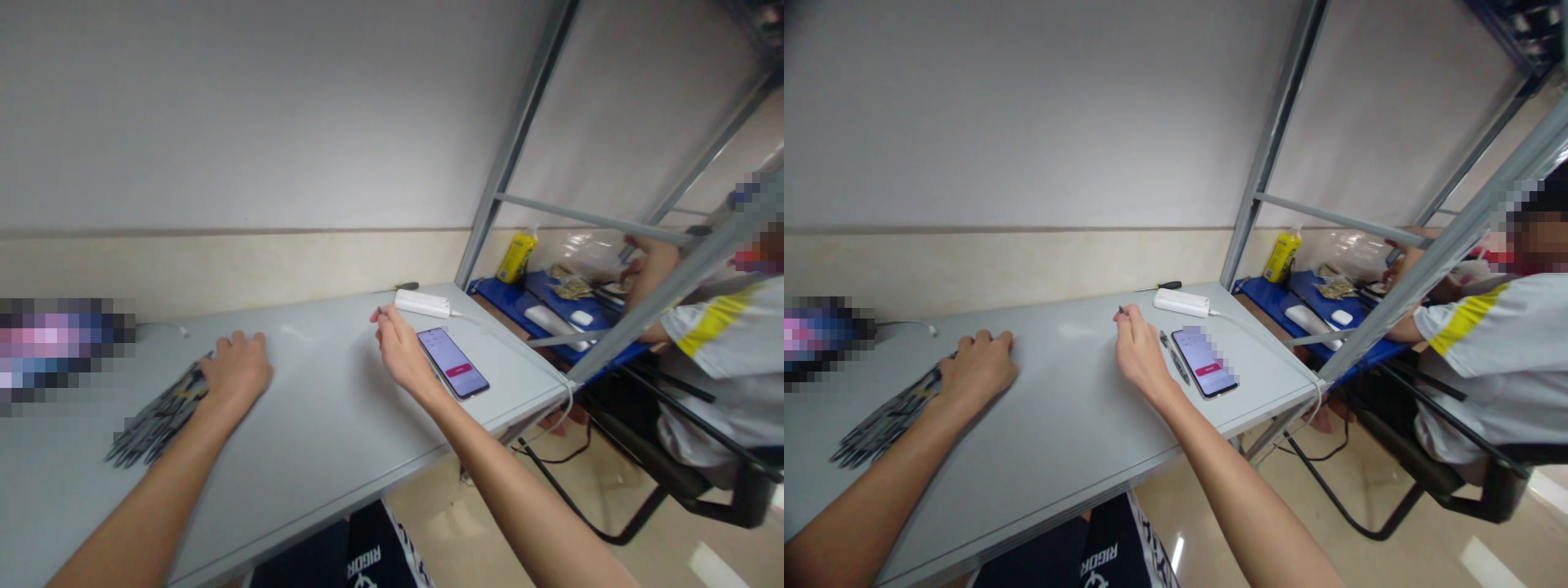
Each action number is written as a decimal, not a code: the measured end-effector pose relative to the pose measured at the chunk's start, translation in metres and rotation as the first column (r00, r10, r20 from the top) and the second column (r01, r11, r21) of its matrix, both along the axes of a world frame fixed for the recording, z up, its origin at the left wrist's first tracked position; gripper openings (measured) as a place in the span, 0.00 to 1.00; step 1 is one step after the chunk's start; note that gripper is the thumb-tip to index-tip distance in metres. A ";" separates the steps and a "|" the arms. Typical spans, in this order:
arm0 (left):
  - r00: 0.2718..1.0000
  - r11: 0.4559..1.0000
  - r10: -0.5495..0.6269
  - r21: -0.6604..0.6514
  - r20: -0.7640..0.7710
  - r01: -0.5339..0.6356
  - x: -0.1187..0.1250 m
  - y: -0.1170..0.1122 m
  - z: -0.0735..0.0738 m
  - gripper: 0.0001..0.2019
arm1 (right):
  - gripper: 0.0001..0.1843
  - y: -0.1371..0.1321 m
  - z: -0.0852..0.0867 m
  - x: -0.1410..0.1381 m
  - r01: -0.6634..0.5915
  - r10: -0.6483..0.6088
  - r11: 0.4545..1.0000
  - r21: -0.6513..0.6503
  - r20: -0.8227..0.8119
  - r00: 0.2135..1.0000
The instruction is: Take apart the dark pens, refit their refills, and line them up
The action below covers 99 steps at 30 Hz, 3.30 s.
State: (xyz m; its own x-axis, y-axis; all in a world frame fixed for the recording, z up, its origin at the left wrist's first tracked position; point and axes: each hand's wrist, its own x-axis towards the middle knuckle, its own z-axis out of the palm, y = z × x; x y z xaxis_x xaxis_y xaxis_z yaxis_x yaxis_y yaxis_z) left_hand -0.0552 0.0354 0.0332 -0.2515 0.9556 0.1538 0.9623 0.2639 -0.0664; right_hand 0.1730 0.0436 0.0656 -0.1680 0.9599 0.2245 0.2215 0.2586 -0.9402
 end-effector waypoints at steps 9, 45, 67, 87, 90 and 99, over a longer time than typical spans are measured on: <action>0.998 0.998 -0.055 -0.021 -0.041 0.054 -0.003 0.003 0.000 0.20 | 0.17 0.004 -0.030 0.006 0.048 -0.223 0.956 0.289 0.613 0.758; 0.997 0.995 -0.076 -0.068 -0.001 0.076 0.008 -0.005 0.008 0.20 | 0.12 0.014 -0.041 0.064 -0.050 -0.346 0.923 0.382 0.880 0.325; 0.898 0.909 -0.395 -0.057 0.195 0.412 0.011 0.000 -0.005 0.17 | 0.12 0.002 -0.038 0.053 -0.127 -0.330 0.901 0.415 0.845 0.420; 0.600 0.656 -0.755 0.284 0.266 0.699 0.050 -0.011 -0.009 0.09 | 0.16 -0.004 -0.059 0.005 0.025 -0.138 0.921 -0.388 -0.265 0.954; 0.684 0.673 -0.728 0.225 0.035 0.705 0.046 -0.009 -0.005 0.12 | 0.18 -0.004 -0.053 0.012 -0.035 -0.100 0.897 -0.440 -0.280 0.955; 0.779 0.777 -0.627 0.062 -0.027 0.627 0.057 -0.015 -0.008 0.11 | 0.20 -0.028 -0.028 0.013 -0.285 -0.086 0.904 0.318 0.789 0.608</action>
